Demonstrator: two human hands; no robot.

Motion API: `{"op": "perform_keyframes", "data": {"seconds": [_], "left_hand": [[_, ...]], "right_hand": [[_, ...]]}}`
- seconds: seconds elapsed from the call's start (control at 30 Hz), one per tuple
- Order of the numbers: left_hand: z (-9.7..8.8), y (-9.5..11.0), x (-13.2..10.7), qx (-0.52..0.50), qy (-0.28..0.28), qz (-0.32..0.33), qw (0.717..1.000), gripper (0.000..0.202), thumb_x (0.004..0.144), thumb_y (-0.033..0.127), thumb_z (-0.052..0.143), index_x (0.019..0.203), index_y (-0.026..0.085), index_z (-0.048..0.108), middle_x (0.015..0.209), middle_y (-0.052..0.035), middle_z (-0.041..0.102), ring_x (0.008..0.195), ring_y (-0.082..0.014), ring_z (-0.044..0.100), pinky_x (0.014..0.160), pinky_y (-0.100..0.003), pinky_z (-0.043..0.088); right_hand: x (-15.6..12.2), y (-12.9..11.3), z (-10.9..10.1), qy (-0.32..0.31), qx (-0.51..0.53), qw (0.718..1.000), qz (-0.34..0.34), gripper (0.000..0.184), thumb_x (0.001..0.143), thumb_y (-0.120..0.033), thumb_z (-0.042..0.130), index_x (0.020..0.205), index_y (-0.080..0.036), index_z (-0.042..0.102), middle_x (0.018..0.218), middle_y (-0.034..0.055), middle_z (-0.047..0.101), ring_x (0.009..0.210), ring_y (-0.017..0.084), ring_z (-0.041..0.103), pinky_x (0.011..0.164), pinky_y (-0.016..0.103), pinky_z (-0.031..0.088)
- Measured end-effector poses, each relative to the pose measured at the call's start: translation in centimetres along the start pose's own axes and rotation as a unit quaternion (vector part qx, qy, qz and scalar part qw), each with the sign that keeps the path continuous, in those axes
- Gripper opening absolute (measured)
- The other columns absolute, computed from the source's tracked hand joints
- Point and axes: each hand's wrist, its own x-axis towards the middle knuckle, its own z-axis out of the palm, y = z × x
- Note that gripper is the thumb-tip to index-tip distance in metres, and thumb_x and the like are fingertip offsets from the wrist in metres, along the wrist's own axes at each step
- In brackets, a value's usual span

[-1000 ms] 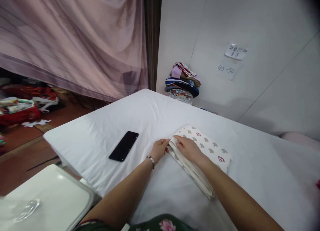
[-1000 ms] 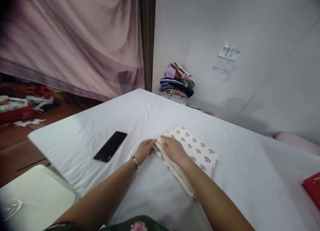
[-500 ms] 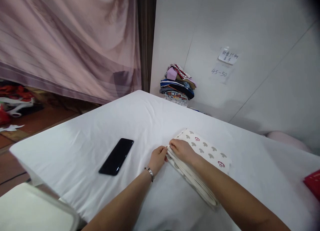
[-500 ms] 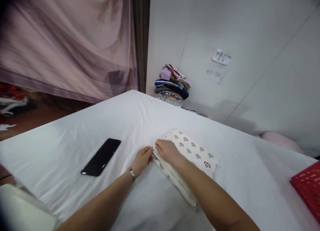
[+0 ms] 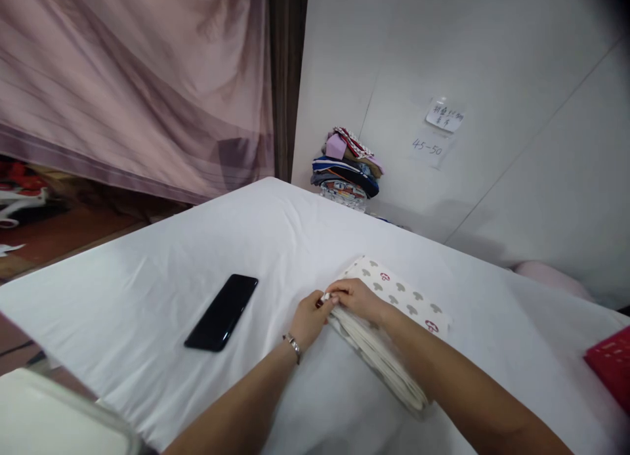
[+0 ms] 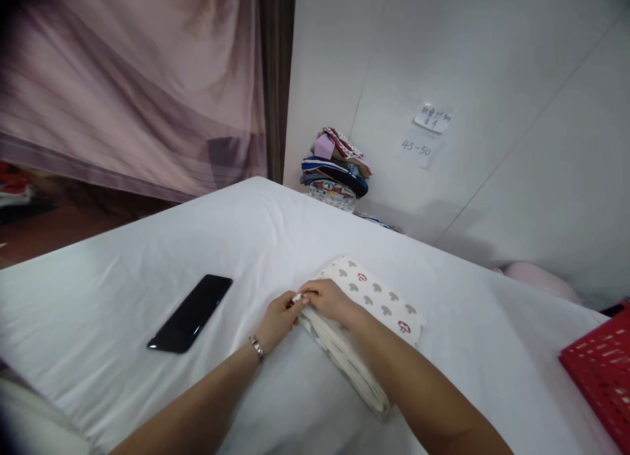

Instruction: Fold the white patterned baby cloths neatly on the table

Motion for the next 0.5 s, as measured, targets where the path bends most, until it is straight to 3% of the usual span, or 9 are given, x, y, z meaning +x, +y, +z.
{"op": "perform_keyframes", "data": {"seconds": [0.13,0.27,0.37,0.5], "left_hand": [[0.0,-0.2,0.1,0.012,0.003,-0.004,1.000,0.033,0.076,0.050,0.046,0.068,0.018,0.053,0.046,0.0054,0.048,0.046,-0.0104,0.045,0.049,-0.021,0.034],[0.0,0.0,0.0,0.020,0.012,-0.015,1.000,0.032,0.077,0.047,0.044,0.065,0.019,0.051,0.046,0.0050,0.049,0.047,-0.0106,0.045,0.050,-0.022,0.033],[0.0,0.3,-0.1,0.016,0.015,-0.017,1.000,0.031,0.077,0.046,0.044,0.063,0.019,0.049,0.046,0.0049,0.048,0.047,-0.0109,0.045,0.051,-0.022,0.033],[0.1,0.2,-0.1,0.003,0.016,-0.012,1.000,0.032,0.078,0.047,0.043,0.064,0.019,0.049,0.046,0.0048,0.048,0.047,-0.0111,0.045,0.051,-0.022,0.033]], "right_hand": [[0.2,0.9,-1.8,0.004,-0.052,0.997,0.052,0.035,0.078,-0.022,0.044,0.109,-0.019,0.061,0.071,-0.0001,0.063,0.058,0.011,0.052,0.056,0.022,0.039],[0.6,1.6,-5.5,0.043,-0.227,0.967,0.105,0.035,0.076,-0.020,0.048,0.107,-0.020,0.061,0.074,0.0012,0.065,0.064,0.013,0.055,0.063,0.024,0.039],[1.1,1.8,-7.8,-0.005,-0.280,0.947,0.160,0.041,0.075,-0.016,0.046,0.115,-0.022,0.056,0.074,0.0009,0.066,0.065,0.013,0.057,0.065,0.024,0.039],[2.3,2.2,-9.1,-0.051,-0.279,0.938,0.201,0.040,0.077,-0.016,0.045,0.114,-0.025,0.055,0.074,0.0002,0.066,0.056,0.012,0.057,0.061,0.024,0.040]]}}
